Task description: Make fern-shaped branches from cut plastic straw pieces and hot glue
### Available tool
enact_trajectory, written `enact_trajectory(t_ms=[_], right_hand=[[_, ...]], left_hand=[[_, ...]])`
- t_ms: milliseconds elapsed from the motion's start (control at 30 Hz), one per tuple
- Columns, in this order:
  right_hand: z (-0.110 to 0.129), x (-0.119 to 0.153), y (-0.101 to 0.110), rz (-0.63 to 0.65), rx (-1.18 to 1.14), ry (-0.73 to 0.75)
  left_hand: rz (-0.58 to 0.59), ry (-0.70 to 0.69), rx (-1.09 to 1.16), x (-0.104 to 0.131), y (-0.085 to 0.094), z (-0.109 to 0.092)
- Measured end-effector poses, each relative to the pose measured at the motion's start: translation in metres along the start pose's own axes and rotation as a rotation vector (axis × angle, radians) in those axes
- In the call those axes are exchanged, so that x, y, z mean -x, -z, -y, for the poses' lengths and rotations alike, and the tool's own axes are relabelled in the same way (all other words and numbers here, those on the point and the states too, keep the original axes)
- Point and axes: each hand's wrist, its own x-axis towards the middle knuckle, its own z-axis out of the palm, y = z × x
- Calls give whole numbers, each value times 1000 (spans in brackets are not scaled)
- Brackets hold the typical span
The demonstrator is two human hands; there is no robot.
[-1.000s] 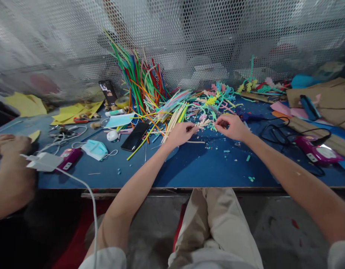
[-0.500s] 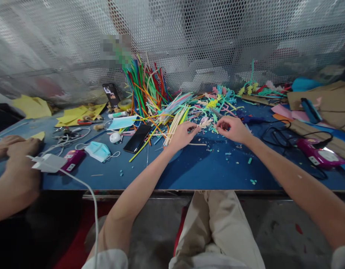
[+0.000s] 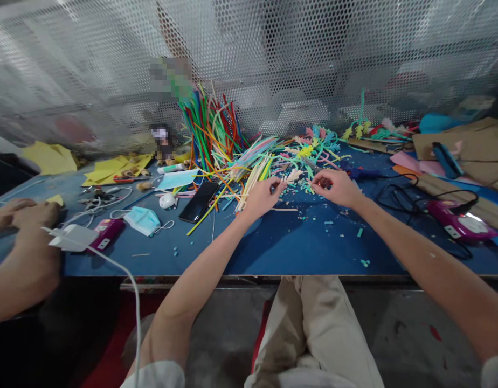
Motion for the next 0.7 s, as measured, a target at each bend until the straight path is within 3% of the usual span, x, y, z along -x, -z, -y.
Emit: enact_trajectory(t_ms=[700], right_hand=[[1,1,-2,-20,-4,-20]], left_hand=[[67,42,3,2,2,-6]])
